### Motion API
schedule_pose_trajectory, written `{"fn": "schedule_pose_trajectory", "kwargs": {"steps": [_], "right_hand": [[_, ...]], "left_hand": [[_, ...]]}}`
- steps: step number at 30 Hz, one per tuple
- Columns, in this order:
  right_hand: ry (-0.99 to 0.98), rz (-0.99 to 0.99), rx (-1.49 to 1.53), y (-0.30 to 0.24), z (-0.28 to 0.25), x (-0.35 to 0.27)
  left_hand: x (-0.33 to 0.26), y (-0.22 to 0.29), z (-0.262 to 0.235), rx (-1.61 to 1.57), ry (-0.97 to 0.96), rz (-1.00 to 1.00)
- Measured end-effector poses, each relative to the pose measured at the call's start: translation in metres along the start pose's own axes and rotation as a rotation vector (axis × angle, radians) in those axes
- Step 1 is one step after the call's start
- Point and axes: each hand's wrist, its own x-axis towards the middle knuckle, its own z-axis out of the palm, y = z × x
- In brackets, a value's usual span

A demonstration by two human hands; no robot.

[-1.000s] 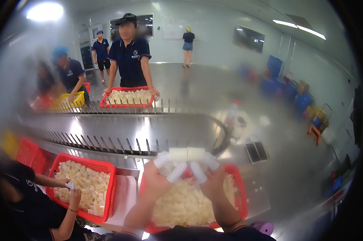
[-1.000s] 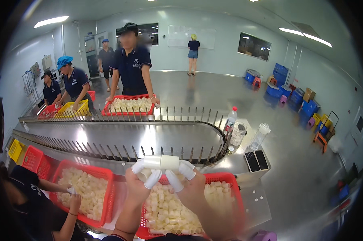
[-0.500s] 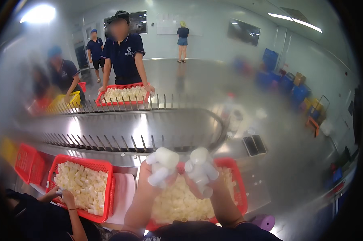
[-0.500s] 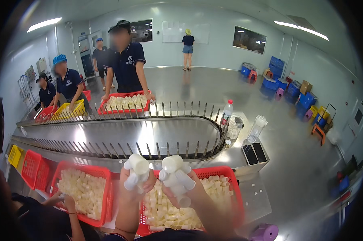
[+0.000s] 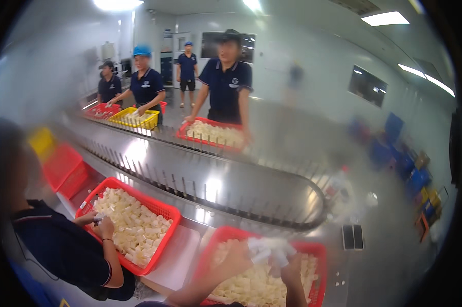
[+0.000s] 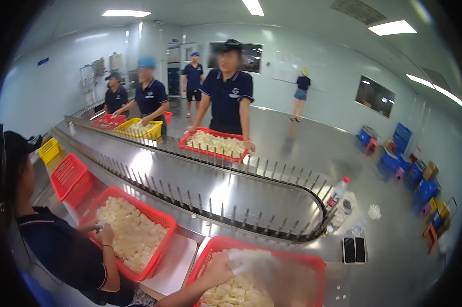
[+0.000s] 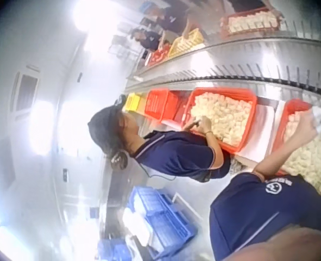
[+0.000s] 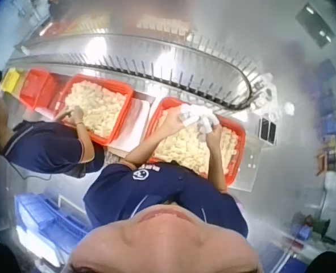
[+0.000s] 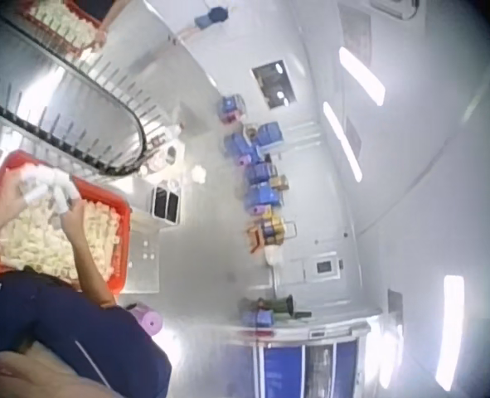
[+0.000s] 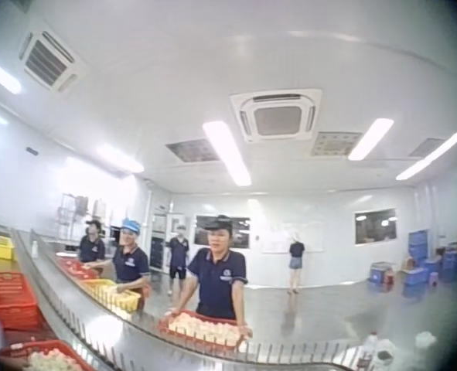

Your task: The person picks up small white cylindrical objects from a red basket and places them one at a time onto the vertical spikes of a moving conveyor belt.

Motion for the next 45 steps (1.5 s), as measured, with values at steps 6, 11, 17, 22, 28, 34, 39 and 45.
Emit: {"fn": "schedule_pose_trajectory", "kwargs": {"steps": [6, 11, 17, 22, 28, 34, 39, 45], "right_hand": [[-0.081, 0.614, 0.408, 0.125, -0.027, -0.039], [-0.073, 0.789, 0.355, 0.179, -0.036, -0.061], [-0.13, 0.63, 0.142, 0.185, -0.03, -0.057], [-0.17, 0.569, 0.069, 0.184, -0.029, -0.053], [-0.199, 0.549, 0.021, 0.187, -0.026, -0.054], [-0.232, 0.565, -0.022, 0.206, -0.038, -0.062], [-0.397, 0.394, -0.15, 0.228, -0.052, -0.06], [-0.3, 0.817, 0.077, 0.229, -0.042, -0.054]], "left_hand": [[-0.066, -0.112, 0.049, 0.267, -0.219, -0.237], [-0.116, -0.187, 0.07, -0.538, -0.285, -0.67], [-0.154, -0.265, 0.088, -0.785, -0.013, -0.663], [-0.148, -0.267, 0.087, -1.047, 0.114, -0.679], [-0.145, -0.269, 0.092, -1.245, 0.201, -0.893], [-0.15, -0.302, 0.098, -0.901, 0.072, -0.67], [-0.143, -0.264, 0.083, -0.797, 0.009, -0.725], [-0.128, -0.193, 0.071, -0.385, -0.306, -0.835]]}}
